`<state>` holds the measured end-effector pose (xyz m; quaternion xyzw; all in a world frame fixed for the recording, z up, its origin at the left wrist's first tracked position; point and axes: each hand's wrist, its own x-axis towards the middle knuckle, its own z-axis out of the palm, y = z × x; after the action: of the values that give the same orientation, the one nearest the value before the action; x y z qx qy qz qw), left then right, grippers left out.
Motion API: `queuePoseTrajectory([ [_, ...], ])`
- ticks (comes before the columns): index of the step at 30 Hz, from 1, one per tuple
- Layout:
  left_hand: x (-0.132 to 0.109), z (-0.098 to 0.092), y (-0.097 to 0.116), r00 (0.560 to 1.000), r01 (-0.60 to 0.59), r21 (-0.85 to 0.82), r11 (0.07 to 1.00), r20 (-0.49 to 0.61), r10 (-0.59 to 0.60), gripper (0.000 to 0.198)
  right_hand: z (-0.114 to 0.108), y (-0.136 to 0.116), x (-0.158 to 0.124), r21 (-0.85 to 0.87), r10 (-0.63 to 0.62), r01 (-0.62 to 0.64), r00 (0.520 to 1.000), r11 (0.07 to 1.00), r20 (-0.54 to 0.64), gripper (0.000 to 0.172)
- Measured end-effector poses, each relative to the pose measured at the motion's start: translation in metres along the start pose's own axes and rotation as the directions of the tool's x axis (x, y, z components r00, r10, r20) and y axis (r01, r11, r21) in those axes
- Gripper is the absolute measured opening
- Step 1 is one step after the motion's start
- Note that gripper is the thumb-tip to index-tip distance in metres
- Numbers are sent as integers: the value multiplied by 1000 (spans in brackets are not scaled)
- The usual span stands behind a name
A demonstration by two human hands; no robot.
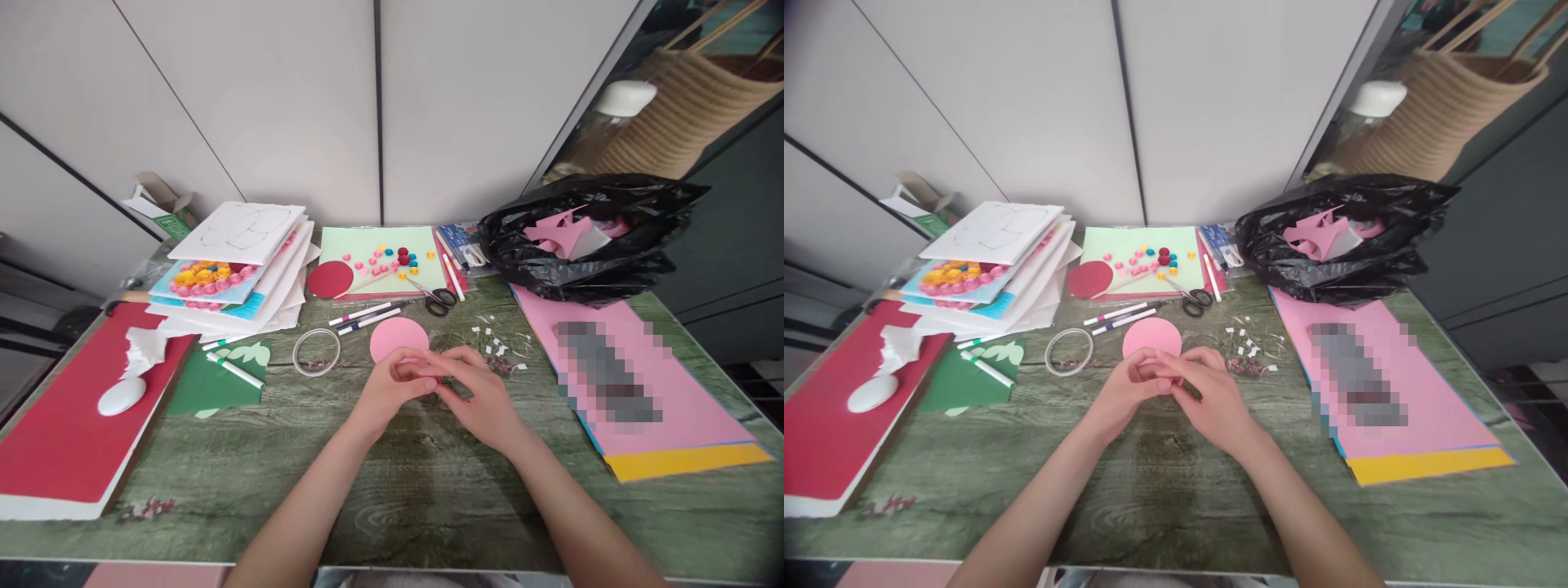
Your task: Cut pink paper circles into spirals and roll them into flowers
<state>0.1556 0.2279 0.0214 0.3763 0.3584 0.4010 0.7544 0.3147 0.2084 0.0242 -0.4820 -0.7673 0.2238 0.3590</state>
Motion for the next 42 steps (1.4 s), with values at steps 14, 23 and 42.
queuePoseTrajectory([
  [14,0,3,-7,998,-3,-40,999,67,5,26,3,-1,0,30,-58,60,996,998,-66,42],
  [23,0,-1,-5,1000,2,-51,999,30,-1,30,1,1,-2,-78,-133,125,985,989,-113,44],
  [42,-1,1,-6,998,17,-91,996,66,-11,26,4,0,-1,-57,-147,141,980,988,-136,41],
])
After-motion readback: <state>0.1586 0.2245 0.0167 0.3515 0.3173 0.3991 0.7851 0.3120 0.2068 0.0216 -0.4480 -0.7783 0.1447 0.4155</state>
